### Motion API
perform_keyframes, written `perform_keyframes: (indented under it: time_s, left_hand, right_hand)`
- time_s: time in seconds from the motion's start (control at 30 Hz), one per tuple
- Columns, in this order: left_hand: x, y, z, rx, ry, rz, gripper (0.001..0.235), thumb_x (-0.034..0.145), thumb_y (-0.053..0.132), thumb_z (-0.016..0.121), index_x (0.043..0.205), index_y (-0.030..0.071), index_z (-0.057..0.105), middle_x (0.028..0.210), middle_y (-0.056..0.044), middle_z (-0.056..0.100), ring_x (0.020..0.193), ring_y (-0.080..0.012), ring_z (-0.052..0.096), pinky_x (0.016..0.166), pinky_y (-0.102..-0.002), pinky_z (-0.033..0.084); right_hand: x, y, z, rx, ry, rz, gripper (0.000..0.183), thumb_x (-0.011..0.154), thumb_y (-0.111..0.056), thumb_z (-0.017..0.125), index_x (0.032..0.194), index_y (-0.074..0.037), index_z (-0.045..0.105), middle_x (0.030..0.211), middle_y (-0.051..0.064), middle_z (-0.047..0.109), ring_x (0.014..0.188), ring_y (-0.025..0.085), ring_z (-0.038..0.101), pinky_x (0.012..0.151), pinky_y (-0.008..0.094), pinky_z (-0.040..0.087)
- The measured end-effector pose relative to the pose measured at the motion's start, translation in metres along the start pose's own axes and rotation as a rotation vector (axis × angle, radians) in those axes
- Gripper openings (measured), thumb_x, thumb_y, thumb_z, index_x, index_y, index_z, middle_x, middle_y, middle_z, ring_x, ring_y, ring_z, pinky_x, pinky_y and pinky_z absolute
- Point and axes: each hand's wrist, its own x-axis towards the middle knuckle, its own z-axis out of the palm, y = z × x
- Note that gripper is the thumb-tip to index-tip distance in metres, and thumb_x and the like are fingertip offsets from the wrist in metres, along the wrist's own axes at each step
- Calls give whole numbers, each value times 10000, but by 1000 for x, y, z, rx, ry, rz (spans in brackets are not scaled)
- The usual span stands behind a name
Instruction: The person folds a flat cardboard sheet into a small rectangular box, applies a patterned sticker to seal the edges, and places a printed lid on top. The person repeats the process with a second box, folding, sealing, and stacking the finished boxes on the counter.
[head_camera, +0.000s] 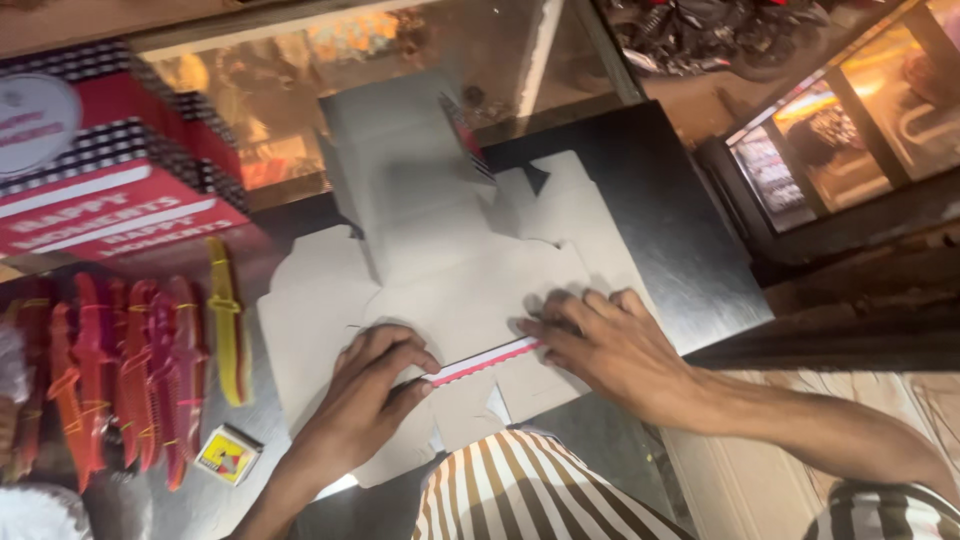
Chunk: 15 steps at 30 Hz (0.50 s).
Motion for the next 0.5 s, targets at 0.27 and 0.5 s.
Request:
perform_keyframes:
  time_s: [0.27,0.5]
  left_hand:
    - [25,7,-38,741,339,134,329,924,93,586,1248,116,640,1415,-46,568,1344,-253,500,1105,-446,373]
    - [67,6,-72,868,367,211,458,832,17,577,1272,92,682,1405,-62,599,1364,-209,488,1079,-471,333]
  right_hand:
    - [-12,19,1,54,-11,-21,299,858,-86,695,1146,-163,714,1155,-22,661,1083,150,589,867,403,354]
    - [-33,68,-36,65,150,-13,223,881,-209,680,1095,-180,736,1209,-6,686,1179,183,581,940,399,396]
